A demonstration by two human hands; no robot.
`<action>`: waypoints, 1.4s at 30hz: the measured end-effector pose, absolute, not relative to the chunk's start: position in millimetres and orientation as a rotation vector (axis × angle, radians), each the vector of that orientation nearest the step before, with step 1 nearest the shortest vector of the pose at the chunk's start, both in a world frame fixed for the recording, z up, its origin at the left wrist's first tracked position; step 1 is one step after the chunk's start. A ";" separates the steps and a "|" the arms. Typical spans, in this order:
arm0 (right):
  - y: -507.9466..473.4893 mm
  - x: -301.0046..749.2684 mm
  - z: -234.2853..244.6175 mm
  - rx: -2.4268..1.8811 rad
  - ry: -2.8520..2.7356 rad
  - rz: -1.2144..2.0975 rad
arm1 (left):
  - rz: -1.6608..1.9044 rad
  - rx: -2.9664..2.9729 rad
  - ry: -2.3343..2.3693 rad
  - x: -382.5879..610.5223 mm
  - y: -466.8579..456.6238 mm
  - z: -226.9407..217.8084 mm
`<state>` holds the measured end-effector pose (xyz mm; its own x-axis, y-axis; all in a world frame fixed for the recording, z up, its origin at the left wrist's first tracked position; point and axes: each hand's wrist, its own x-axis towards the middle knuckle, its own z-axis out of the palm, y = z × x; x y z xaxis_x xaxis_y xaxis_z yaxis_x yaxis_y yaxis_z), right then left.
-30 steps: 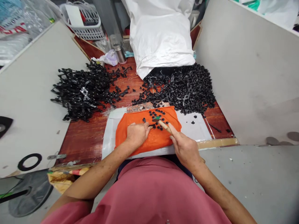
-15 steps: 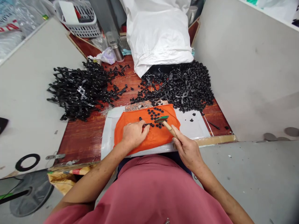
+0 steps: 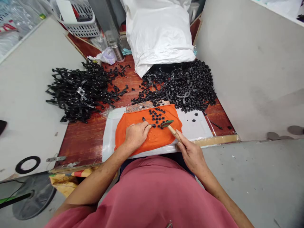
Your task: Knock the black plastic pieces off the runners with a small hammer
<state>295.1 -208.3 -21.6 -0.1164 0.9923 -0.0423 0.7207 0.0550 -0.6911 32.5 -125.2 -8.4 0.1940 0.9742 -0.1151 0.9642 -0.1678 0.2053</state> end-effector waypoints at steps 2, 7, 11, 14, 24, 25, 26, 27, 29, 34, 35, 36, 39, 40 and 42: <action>-207.6 295.6 -22.9 -1.704 -1.888 0.800 | 0.055 2.257 1.849 33.2 -125.7 -8.6; -206.3 295.5 -25.2 -1.713 -1.913 0.770 | 0.117 2.224 1.857 31.1 -125.3 -8.8; -205.6 295.5 -24.9 -1.726 -1.924 0.737 | 0.111 2.216 1.850 31.6 -123.9 -7.4; -205.0 295.2 -24.3 -1.730 -1.939 0.708 | 0.044 2.231 1.847 33.4 -124.1 -8.0; -203.5 292.4 -20.4 -1.709 -1.985 0.664 | 0.141 2.322 1.826 28.9 -127.6 -18.7; -203.5 292.1 -19.6 -1.706 -1.986 0.662 | 0.134 2.330 1.833 29.4 -128.1 -18.7; -203.2 291.7 -18.5 -1.702 -1.989 0.658 | 0.127 2.334 1.842 30.0 -128.6 -18.4; -202.6 291.3 -17.1 -1.697 -1.996 0.648 | 0.122 2.334 1.852 30.8 -129.1 -17.9; -200.3 290.3 -13.9 -1.688 -2.022 0.616 | 0.123 2.310 1.871 32.2 -129.8 -16.4; -193.3 288.6 -7.1 -1.657 -2.084 0.571 | 0.227 2.074 1.842 31.5 -127.6 -12.6; -192.9 288.5 -6.7 -1.657 -2.087 0.568 | 0.252 2.028 1.834 30.8 -126.9 -12.2; -193.1 288.5 -6.8 -1.661 -2.085 0.565 | 0.269 1.994 1.830 30.1 -126.4 -12.0; -195.5 288.9 -8.9 -1.681 -2.084 0.568 | 0.266 1.978 1.842 29.2 -125.8 -11.6; -196.5 289.1 -9.9 -1.687 -2.082 0.571 | 0.245 1.994 1.847 29.4 -126.0 -11.6; -198.0 289.5 -11.6 -1.706 -2.075 0.577 | 0.191 2.031 1.860 30.3 -126.5 -11.4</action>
<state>289.5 -198.0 -11.6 -0.1818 0.9825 0.0393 0.8214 0.1737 -0.5433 30.3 -126.5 -11.4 0.1153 0.9816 -0.1524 0.9301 -0.0528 0.3634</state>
